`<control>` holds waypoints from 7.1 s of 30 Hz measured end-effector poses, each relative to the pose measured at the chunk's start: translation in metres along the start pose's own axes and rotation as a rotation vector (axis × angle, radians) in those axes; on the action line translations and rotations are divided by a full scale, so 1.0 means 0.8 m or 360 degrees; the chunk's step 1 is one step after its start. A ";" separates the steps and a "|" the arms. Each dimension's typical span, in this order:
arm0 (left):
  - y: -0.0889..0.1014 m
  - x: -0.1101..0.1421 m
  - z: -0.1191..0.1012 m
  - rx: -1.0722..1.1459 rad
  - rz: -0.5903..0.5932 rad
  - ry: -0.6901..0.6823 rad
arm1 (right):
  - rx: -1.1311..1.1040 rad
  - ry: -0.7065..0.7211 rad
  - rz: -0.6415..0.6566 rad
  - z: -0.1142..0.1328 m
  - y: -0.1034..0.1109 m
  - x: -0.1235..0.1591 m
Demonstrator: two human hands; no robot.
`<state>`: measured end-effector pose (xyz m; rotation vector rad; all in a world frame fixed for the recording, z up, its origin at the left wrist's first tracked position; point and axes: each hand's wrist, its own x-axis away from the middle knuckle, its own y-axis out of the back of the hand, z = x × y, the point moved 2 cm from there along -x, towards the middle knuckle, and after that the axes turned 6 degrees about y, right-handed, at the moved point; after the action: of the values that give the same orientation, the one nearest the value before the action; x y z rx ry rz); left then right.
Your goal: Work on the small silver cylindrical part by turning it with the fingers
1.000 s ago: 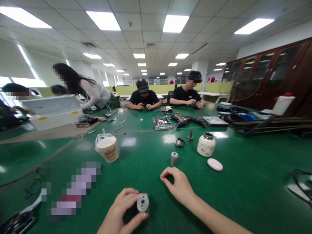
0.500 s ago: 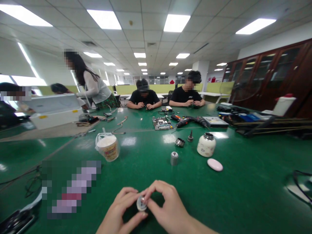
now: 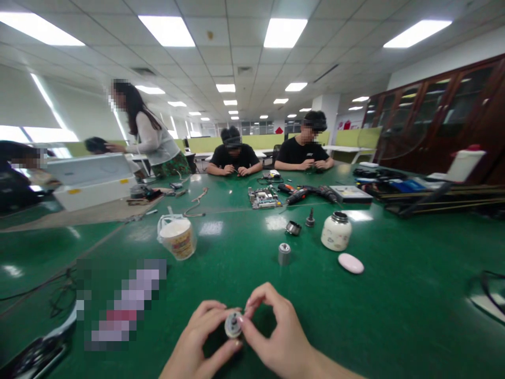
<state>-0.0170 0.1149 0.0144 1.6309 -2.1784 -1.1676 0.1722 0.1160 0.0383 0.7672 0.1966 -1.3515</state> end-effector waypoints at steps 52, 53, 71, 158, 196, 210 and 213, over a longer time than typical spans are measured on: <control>0.032 -0.015 -0.027 -0.0107 -0.0213 -0.0091 | 0.0018 -0.0328 0.0473 -0.017 -0.014 0.009; 0.029 -0.014 -0.029 -0.0100 -0.0189 -0.0090 | 0.0013 -0.0324 0.0468 -0.018 -0.014 0.010; 0.023 -0.009 -0.031 -0.0081 -0.0153 -0.0125 | -0.0008 -0.0268 0.0473 -0.015 -0.015 0.011; 0.001 0.002 -0.002 0.0013 -0.0111 0.0013 | -0.0086 0.0016 0.0112 -0.001 0.002 0.000; 0.045 -0.032 0.068 -0.0432 -0.0503 0.0403 | -0.0170 -0.0305 0.0454 -0.006 -0.016 0.007; 0.037 -0.021 -0.005 -0.0011 -0.0298 0.0045 | -0.0170 -0.0305 0.0455 -0.007 -0.018 0.007; 0.025 -0.011 -0.024 0.0041 -0.0185 -0.0066 | -0.0212 -0.0271 0.0457 -0.009 -0.019 0.007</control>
<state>-0.0173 0.1150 0.0432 1.7809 -2.1572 -1.2192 0.1619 0.1154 0.0240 0.5422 0.0390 -1.1119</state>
